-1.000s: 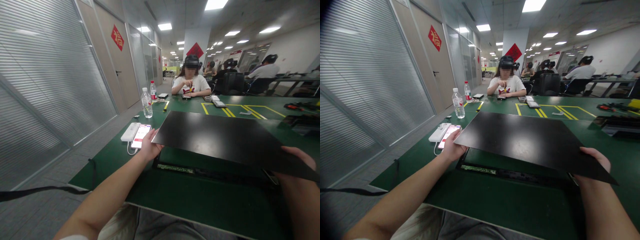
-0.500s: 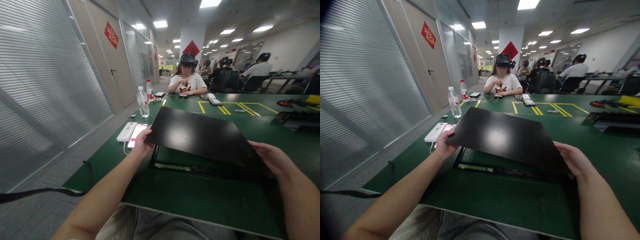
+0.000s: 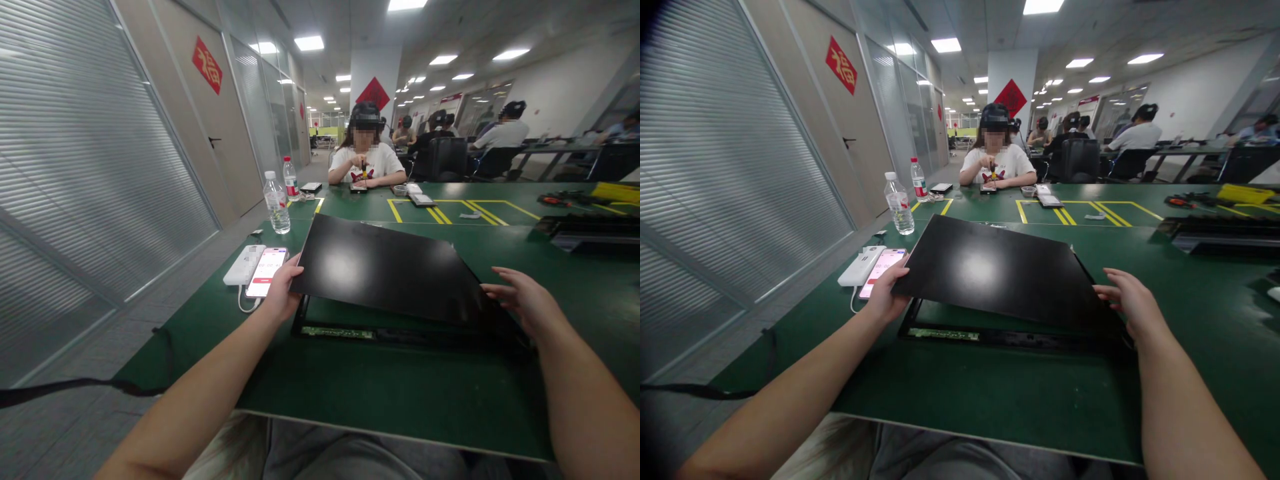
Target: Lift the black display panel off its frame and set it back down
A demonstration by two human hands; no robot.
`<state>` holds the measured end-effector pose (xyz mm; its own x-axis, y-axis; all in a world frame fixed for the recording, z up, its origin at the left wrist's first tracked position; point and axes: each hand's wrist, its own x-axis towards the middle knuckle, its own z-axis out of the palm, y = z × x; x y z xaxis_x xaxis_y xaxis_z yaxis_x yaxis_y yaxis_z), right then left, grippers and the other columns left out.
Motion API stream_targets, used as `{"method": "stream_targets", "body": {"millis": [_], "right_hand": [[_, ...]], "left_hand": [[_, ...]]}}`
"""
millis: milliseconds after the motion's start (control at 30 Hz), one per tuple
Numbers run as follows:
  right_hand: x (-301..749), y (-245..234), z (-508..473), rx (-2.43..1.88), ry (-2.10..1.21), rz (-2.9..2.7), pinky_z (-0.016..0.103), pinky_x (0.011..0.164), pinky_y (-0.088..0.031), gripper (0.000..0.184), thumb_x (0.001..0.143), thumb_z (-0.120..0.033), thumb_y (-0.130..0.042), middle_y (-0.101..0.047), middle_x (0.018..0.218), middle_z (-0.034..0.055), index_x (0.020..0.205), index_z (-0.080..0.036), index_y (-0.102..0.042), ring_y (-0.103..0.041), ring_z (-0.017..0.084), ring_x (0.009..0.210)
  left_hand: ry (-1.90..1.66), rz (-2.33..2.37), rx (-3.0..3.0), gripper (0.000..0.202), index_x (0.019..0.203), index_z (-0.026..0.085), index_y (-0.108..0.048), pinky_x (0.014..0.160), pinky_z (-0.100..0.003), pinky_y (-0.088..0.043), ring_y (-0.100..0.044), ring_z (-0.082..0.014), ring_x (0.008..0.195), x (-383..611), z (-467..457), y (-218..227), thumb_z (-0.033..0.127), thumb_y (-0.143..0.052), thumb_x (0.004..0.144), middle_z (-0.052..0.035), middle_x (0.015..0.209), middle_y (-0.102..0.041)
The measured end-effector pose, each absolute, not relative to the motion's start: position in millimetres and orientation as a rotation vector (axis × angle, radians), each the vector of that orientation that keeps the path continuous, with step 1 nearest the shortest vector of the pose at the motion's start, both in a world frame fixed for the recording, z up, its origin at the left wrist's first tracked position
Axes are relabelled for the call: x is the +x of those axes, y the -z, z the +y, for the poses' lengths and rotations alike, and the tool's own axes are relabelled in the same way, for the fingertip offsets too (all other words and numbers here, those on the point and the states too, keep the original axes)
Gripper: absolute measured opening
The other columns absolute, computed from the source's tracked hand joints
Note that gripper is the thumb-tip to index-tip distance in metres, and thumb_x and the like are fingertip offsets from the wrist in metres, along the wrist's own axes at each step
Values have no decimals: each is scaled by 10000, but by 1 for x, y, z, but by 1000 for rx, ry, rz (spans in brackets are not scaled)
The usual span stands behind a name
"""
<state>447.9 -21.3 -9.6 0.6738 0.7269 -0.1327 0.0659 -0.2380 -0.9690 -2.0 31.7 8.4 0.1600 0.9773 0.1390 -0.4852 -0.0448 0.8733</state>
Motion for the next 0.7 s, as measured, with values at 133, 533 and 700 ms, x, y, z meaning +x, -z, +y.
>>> {"method": "stream_targets", "body": {"millis": [133,533,700], "right_hand": [[456,20,-16,-1729,-629,-692,250,515,-324,512,717,-442,-622,-764,816,78,1184,-246,-698,-567,164,630],[450,15,-19,-1801,-615,-652,302,593,-365,476,687,-431,-657,-755,774,70,1120,-243,-716,-544,181,655],[443,10,-21,-1781,-652,-633,305,600,-344,512,674,-441,-664,-758,762,67,1144,-243,-709,-510,175,629]], "left_hand": [[-1317,666,999,593,1241,173,-772,893,-396,-575,-728,-332,1081,1,29,-8,247,-691,659,-80,1155,-807],[-1371,738,888,469,1093,164,-796,796,-337,-576,-739,-305,1039,6,28,2,232,-698,639,-61,1097,-817],[-1468,725,852,444,1042,150,-794,861,-369,-576,-733,-326,1070,7,27,0,250,-689,623,-69,1045,-817]]}}
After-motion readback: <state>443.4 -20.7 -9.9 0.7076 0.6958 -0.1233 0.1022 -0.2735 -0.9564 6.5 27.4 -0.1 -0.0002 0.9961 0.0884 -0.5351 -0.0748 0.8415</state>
